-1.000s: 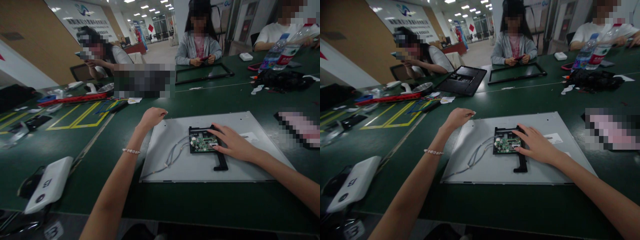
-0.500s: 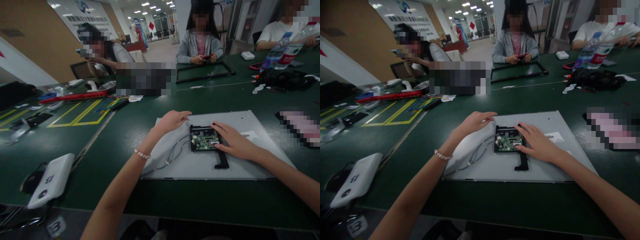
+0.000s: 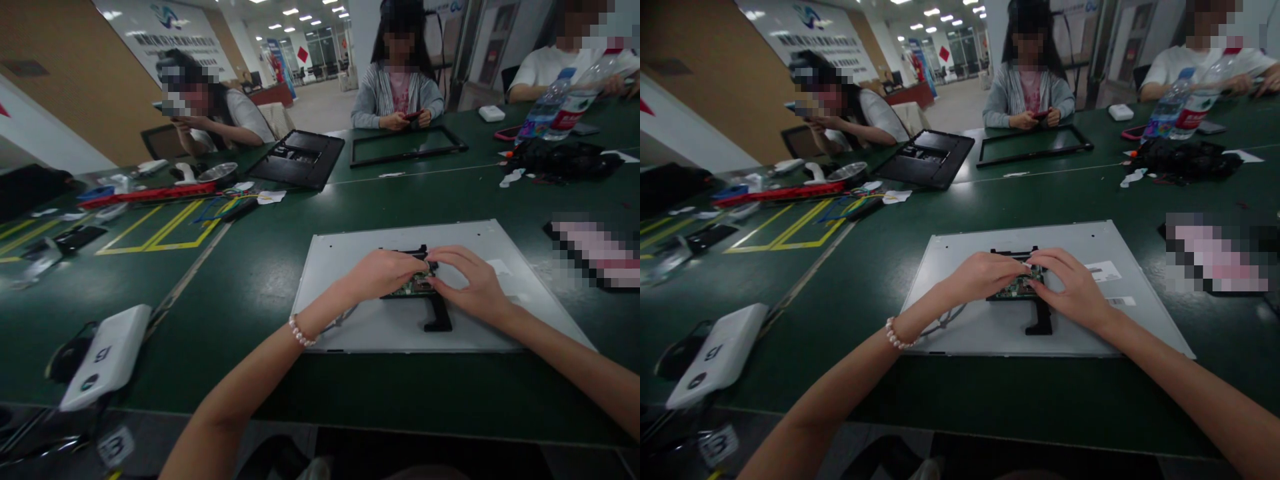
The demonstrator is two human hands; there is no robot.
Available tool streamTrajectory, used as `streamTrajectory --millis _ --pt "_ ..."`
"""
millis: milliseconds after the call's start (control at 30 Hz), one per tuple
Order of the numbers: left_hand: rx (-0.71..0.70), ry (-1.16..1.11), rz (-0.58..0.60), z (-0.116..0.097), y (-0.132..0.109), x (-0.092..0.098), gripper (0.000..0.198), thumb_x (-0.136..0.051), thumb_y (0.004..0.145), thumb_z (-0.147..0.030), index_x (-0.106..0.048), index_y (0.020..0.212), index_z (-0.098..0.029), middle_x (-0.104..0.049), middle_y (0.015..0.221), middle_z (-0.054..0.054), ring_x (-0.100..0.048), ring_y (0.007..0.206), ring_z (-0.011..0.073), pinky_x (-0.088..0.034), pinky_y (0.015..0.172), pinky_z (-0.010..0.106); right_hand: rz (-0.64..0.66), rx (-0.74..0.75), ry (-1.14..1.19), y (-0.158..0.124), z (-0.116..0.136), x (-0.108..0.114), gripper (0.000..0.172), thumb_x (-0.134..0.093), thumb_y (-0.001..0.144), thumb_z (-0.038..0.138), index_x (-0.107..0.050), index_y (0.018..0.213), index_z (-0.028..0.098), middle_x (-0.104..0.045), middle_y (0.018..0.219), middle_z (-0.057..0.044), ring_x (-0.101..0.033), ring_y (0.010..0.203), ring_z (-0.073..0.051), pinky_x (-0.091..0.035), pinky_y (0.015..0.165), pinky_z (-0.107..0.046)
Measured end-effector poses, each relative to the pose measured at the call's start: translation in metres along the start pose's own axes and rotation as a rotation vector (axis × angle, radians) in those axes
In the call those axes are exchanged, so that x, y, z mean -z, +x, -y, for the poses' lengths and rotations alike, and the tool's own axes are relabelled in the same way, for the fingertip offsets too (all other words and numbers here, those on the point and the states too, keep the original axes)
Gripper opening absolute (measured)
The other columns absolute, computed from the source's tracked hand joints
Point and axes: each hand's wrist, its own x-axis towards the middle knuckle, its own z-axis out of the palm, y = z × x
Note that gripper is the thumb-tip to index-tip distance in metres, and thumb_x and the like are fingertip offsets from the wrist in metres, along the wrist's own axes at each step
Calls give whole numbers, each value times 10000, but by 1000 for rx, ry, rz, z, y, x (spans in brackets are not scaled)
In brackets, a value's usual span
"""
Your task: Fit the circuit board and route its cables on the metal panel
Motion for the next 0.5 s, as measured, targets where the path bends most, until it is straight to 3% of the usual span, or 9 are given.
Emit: streamTrajectory --millis 167,367,500 --pt "22 -108 -14 -7 0 -4 255 -471 969 -194 -664 1136 -193 -733 1091 38 -687 960 124 -514 826 225 -60 57 -25 -2 0 1 169 -626 872 182 -618 1031 238 -683 1005 -72 -662 933 -214 -554 828 -401" --pt "50 -214 -63 -6 0 -4 243 -510 931 -161 -655 1126 -185 -740 1035 31 -691 916 112 -500 806 206 -53 89 -4 -1 -1 3 122 -616 872 167 -643 968 237 -699 954 -58 -674 883 -205 -566 783 -379" --pt "43 -241 -36 -6 0 -2 246 -492 931 -151 -642 1123 -183 -738 1014 26 -687 887 107 -494 782 203 -48 86 5 -2 -3 2 117 -611 872 172 -665 955 234 -712 961 -62 -685 877 -209 -576 776 -388"
